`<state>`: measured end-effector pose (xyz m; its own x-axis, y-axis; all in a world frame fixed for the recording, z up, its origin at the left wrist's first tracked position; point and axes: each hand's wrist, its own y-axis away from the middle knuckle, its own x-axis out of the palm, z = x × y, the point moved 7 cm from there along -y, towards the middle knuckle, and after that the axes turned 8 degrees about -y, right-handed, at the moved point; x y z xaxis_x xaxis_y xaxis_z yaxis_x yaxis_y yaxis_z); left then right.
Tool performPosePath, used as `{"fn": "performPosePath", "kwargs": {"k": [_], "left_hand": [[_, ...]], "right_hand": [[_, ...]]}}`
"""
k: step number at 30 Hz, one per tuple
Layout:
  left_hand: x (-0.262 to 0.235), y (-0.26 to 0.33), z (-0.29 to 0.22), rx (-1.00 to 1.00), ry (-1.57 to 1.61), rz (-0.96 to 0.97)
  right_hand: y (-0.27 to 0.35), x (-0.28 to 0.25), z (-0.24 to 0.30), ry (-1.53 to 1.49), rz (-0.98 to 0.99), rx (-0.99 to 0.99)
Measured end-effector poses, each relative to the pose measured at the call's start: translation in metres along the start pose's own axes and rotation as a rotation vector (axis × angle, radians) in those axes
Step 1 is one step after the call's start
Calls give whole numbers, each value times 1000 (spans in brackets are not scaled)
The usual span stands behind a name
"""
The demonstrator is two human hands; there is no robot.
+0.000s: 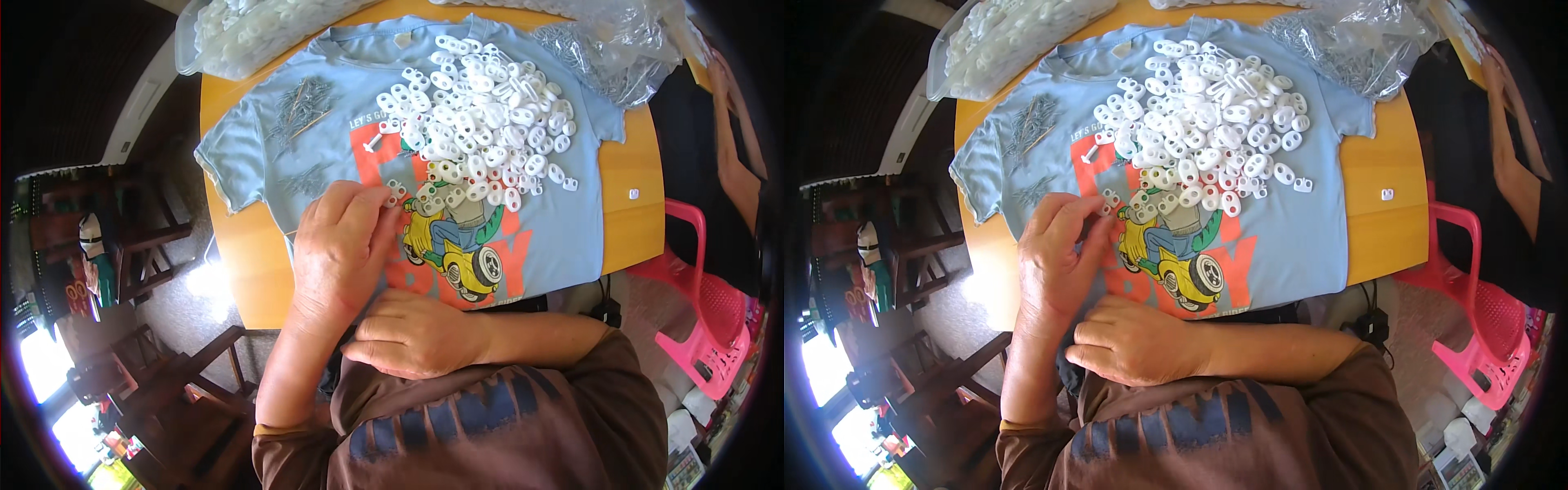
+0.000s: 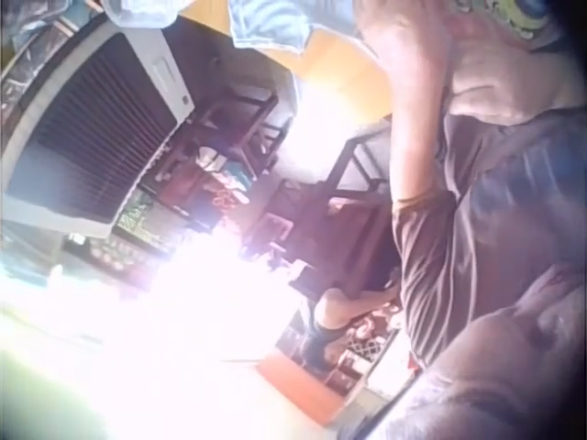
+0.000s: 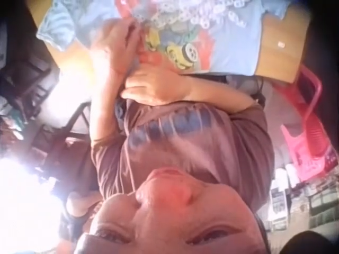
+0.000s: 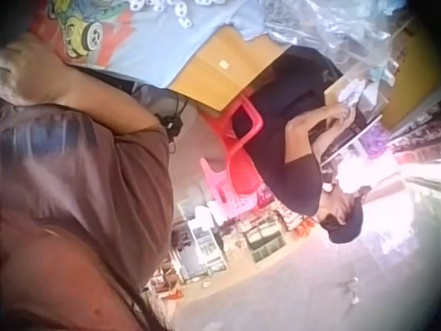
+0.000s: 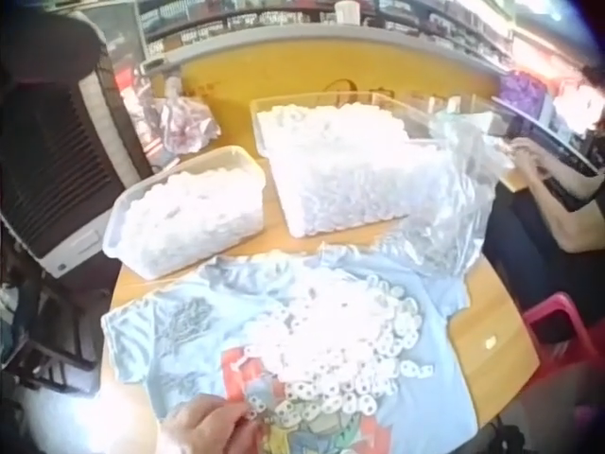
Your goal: The recorder is assembling small white plastic components by inserting metal springs into them and snapping various pieces together.
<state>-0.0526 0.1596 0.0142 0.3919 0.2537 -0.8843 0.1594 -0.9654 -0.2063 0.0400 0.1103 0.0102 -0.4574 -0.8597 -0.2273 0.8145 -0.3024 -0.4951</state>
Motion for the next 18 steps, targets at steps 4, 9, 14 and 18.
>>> {"fn": "performPosePath", "kwargs": {"k": [4,9,14,18], "left_hand": [[-4,2,-4,79,-84,-47],[-30,36,8,-152,199,-196],[-29,87,39,-523,857,-193],[-21,101,55,-654,1181,-234]], "right_hand": [[0,2,0,-20,-19,-9],[-2,0,1,-3,-17,-9],[-18,-25,9,-101,-95,74],[-45,-53,9,138,-102,197]]}}
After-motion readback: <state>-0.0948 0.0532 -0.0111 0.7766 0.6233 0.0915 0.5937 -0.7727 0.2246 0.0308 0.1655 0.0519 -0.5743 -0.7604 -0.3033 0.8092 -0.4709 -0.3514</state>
